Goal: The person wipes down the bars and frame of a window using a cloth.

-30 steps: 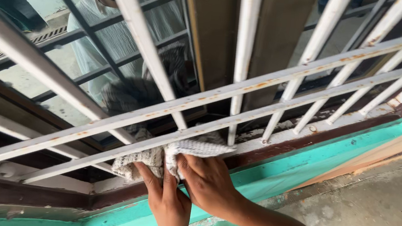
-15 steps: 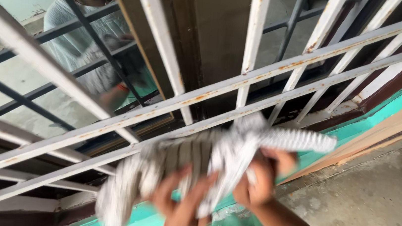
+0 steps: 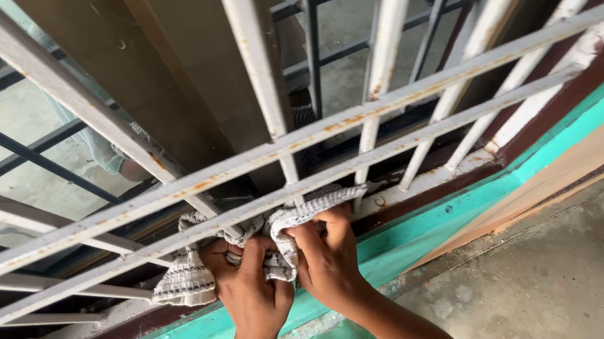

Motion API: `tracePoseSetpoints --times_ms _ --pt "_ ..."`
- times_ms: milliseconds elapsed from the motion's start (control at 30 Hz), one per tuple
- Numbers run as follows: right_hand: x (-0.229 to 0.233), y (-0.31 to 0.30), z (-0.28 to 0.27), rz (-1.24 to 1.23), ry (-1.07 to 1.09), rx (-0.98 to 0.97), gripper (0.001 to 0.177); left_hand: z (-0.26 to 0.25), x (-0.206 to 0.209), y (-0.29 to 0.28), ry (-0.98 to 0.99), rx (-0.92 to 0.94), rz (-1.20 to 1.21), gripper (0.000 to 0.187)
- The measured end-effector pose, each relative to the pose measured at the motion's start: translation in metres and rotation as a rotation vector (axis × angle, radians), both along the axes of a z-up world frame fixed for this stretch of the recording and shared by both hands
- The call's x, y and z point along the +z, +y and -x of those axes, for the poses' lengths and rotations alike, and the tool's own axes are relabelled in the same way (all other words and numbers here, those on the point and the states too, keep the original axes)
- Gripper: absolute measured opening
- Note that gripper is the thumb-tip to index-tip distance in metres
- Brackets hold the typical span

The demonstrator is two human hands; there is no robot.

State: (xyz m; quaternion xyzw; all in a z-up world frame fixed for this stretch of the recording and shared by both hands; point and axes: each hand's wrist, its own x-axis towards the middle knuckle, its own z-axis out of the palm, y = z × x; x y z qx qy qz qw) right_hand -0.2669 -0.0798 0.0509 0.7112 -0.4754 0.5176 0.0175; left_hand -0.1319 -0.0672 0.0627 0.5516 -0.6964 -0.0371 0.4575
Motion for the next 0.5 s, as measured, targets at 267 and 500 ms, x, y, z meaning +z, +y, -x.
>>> tracePoseSetpoints --times_ms 267,500 --pt "-0.014 0.02 0.048 0.039 -0.254 0.205 0.014 0.029 -0.017 0.04 -0.052 -0.057 0.143 0.046" --pt "-0.003 0.015 0.1 0.44 -0.296 -0.156 0.021 0.074 0.01 0.009 -0.097 -0.487 0.325 0.052"
